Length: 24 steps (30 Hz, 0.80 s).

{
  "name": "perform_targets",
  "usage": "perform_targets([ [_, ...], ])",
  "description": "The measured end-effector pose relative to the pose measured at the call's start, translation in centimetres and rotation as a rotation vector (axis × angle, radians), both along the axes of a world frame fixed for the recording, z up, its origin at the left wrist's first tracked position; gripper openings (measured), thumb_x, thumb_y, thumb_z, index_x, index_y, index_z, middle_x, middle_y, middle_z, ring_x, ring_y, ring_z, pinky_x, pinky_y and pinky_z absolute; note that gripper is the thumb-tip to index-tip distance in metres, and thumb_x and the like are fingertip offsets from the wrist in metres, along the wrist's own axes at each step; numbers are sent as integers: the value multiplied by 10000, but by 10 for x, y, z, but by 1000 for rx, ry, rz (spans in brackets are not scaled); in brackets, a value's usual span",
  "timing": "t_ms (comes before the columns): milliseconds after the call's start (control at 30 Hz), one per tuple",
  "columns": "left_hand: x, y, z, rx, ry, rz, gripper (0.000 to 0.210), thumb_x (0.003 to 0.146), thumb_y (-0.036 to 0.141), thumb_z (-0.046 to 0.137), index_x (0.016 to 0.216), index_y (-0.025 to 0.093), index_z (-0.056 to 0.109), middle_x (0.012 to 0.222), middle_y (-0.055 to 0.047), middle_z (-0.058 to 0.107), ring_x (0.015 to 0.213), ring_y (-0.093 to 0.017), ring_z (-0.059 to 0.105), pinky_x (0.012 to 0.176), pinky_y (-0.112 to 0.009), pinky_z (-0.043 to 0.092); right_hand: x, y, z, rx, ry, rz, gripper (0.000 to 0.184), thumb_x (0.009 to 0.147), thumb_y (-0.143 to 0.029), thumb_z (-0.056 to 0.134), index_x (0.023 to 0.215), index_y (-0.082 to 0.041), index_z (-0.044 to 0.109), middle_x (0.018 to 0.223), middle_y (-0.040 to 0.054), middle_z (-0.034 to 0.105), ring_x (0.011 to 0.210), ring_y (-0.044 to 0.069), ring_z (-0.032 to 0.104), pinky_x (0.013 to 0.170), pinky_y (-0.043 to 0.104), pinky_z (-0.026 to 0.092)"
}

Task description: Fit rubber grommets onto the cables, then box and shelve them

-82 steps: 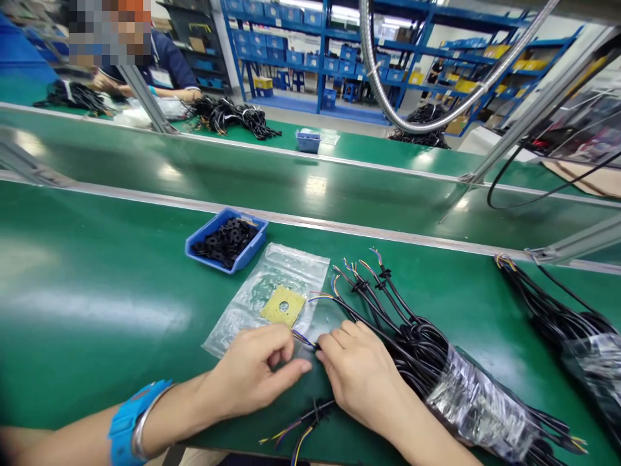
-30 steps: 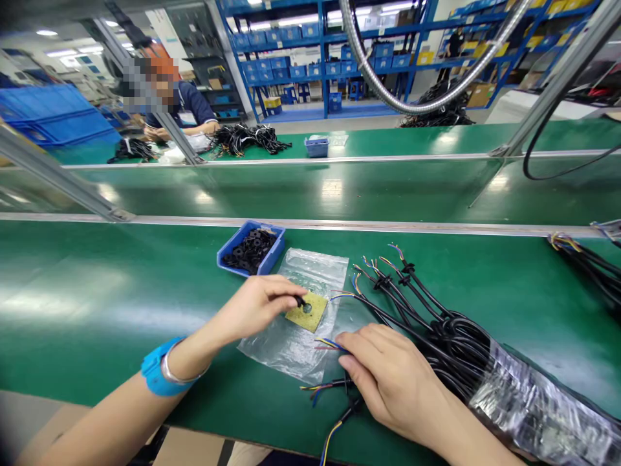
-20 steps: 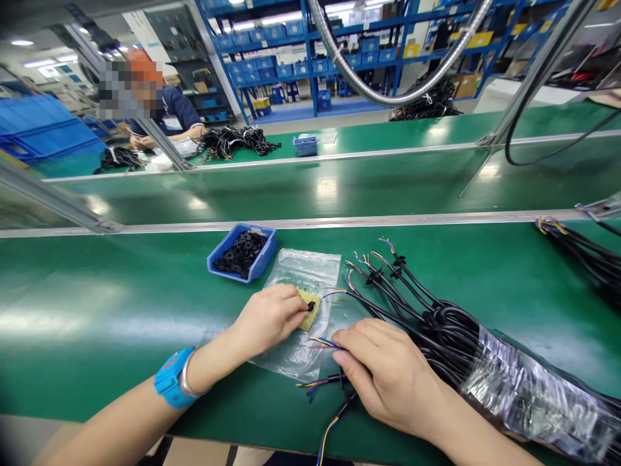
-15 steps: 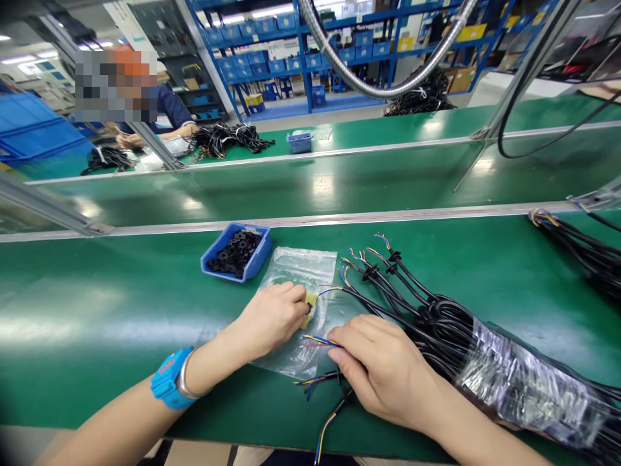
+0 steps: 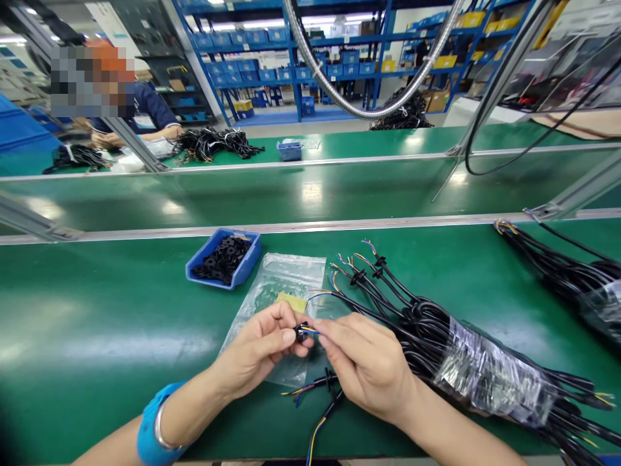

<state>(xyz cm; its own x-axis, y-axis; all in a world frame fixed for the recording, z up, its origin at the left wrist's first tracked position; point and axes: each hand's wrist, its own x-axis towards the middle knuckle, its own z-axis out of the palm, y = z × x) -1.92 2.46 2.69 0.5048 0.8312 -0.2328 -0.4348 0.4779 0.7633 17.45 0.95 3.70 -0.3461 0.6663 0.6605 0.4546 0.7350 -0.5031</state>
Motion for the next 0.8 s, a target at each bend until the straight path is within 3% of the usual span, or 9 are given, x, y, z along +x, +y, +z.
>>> perform_targets([
  [133,3,-2,-5,-39,-138,-20,299,707,182,782,925,137,581,873,-8,699,709,-77,692,669,-145,546,-1,-2,-2,-47,18,16,298,841,-64,578,1114,-161,646,834,67,673,705,129,620,616,255,551],
  [267,2,-2,-8,-12,-190,-21,283,702,172,786,935,131,631,910,-24,716,771,-91,700,706,-158,570,-2,-2,-3,-60,11,-5,286,836,-76,583,1089,-181,663,811,61,663,664,125,605,580,247,534],
  [567,1,-6,-14,-28,-84,51,322,600,180,850,864,136,671,884,-27,743,768,-115,707,692,-167,576,-2,-2,-3,37,-92,-62,204,845,-97,583,1018,-150,677,743,42,641,628,110,566,562,235,489],
  [800,5,-7,-14,-15,34,114,313,570,185,865,834,153,699,860,-21,758,725,-93,697,706,-166,567,1,-3,-8,116,-248,-14,194,840,-81,590,1029,-92,633,731,58,614,629,135,518,555,281,434],
])
